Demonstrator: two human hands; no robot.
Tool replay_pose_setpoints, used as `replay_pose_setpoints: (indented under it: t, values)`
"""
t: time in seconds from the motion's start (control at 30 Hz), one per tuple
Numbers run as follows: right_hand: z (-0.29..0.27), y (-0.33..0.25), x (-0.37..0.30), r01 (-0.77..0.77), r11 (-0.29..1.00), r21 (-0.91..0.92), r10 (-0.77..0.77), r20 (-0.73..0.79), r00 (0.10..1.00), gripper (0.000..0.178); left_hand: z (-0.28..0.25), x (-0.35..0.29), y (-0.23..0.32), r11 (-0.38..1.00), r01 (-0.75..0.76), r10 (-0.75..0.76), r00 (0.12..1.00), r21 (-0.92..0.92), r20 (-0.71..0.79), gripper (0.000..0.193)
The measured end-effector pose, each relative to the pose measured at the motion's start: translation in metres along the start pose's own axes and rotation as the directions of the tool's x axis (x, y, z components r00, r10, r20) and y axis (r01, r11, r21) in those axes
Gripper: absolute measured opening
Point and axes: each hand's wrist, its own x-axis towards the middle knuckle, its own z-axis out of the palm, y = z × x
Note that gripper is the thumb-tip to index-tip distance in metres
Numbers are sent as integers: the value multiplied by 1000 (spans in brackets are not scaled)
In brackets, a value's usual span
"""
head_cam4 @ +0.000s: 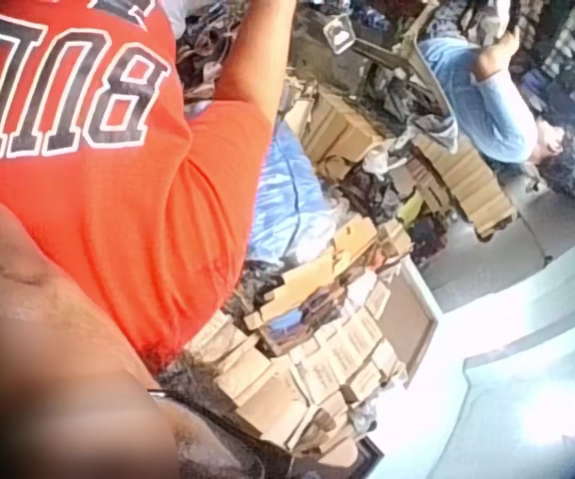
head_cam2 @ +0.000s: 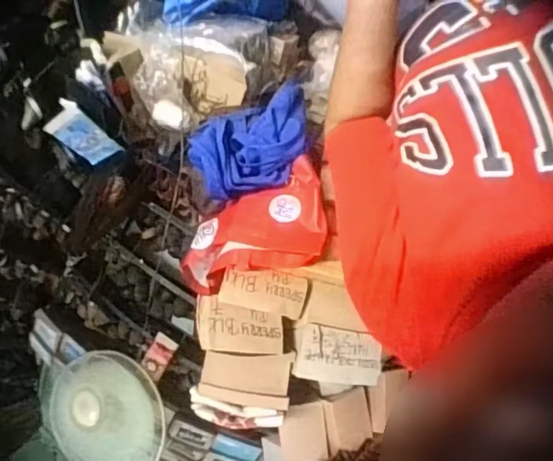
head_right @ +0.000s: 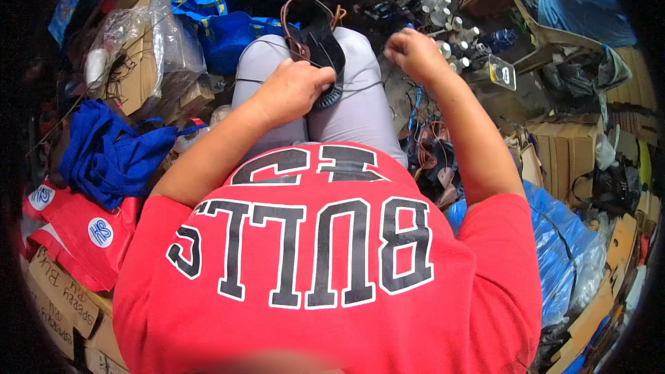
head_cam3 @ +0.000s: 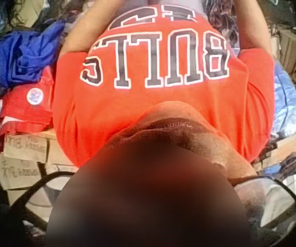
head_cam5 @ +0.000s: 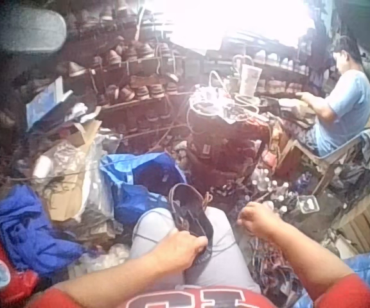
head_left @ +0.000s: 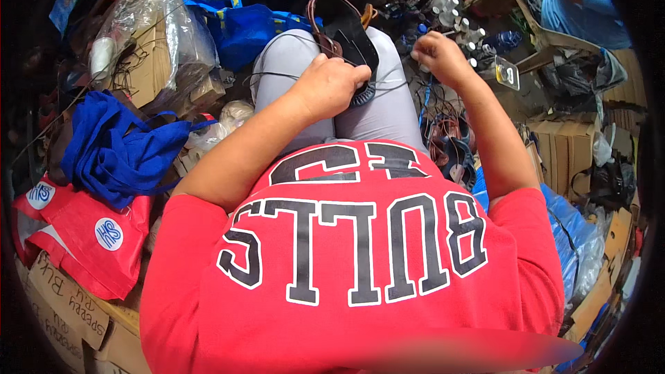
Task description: Stitching or sewing a shoe component by hand using a needle and thread.
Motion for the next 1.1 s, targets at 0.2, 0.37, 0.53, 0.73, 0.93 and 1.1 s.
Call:
replay_pose_setpoints:
  t: [0.2, 0.37, 0.53, 0.73, 0.93, 1.1]
  values:
    - [-3, -24, -12, 429, 902, -38, -431, -66, 900, 12, 0, -4, -1, 997, 65, -66, 997, 30, 32, 8]
    - [7, -72, -15, 556, 750, -358, -484, 277, 830, 6, -3, -5, -5, 1000, -26, 25, 1000, -13, -17, 8]
    - [20, -52, -11, 560, 794, -238, -491, 291, 821, 3, -2, -15, -15, 996, -36, 35, 999, 79, 14, 6]
    - [1, 9, -37, 187, 910, -369, -105, 232, 967, 10, -65, -78, -36, 932, 230, -215, 973, 281, -83, 11]
    - [-20, -5, -20, -8, 263, 965, 219, -52, 974, 19, -102, -64, -9, 782, 82, -316, 906, -617, -281, 5]
    - [-11, -79, -5, 12, -164, 986, -369, -73, 927, 17, -63, -26, 48, 302, -108, 122, 990, -947, -74, 10]
